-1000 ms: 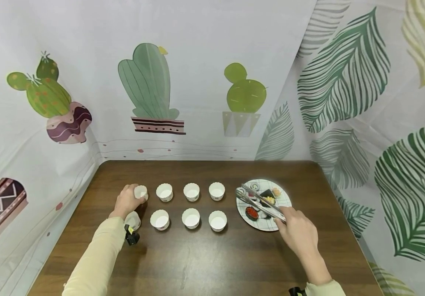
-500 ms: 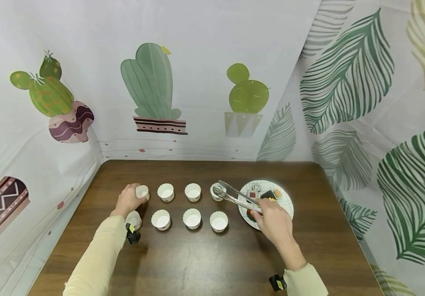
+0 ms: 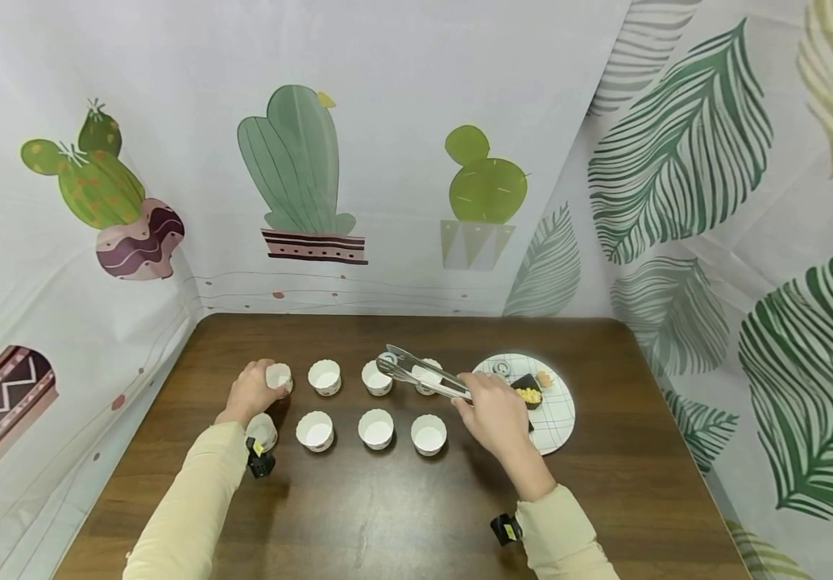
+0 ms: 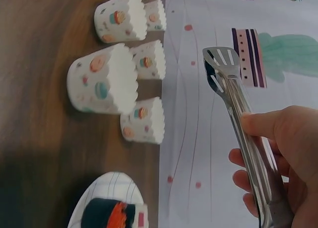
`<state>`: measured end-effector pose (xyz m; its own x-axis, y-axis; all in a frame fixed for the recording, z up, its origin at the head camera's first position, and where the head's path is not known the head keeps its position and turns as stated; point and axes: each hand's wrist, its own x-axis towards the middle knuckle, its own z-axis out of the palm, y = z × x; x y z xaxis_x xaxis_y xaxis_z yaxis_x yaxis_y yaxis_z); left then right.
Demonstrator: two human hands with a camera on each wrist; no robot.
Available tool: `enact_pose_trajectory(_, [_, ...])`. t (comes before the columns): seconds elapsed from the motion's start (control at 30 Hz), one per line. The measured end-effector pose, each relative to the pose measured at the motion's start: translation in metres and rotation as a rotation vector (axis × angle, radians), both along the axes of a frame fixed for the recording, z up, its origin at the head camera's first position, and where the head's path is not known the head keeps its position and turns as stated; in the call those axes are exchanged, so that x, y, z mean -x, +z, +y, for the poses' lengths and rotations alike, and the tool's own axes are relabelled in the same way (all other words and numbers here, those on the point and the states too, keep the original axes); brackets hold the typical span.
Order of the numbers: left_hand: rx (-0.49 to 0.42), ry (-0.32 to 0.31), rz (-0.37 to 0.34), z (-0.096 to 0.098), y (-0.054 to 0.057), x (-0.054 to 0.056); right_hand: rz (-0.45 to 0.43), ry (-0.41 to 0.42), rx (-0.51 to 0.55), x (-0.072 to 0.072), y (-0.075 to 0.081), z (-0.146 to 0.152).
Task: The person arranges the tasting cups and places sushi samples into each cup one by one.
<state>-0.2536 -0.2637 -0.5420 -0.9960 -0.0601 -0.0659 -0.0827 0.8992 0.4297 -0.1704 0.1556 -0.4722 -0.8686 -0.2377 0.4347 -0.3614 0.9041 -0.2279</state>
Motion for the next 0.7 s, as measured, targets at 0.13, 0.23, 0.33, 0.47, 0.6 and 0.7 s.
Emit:
enact_pose_trajectory(0.13, [0.008,0.002,-0.011,-0.001,0.0,0.0,0.014,0.021,-0.019,0.006,0.004,-0.011])
enact_pose_trajectory(0.23, [0.011,0.006,-0.012,-0.001,0.001,-0.001,0.028,0.032,-0.034,0.011,0.005,-0.019])
enact_pose_trajectory(0.33, [0.005,0.011,-0.014,0.0,0.002,-0.002,0.033,0.039,-0.048,0.017,0.007,-0.028])
enact_pose_trajectory(0.47, [0.011,0.014,-0.022,0.0,0.003,-0.003,0.009,0.05,-0.07,0.023,0.011,-0.042])
enact_pose_trajectory(0.6, [0.012,0.018,-0.028,0.0,0.005,-0.003,-0.019,0.076,-0.083,0.028,0.013,-0.056])
enact_pose_trajectory(0.7, [0.006,0.024,-0.035,0.0,0.006,-0.003,-0.027,0.094,-0.094,0.032,0.014,-0.066])
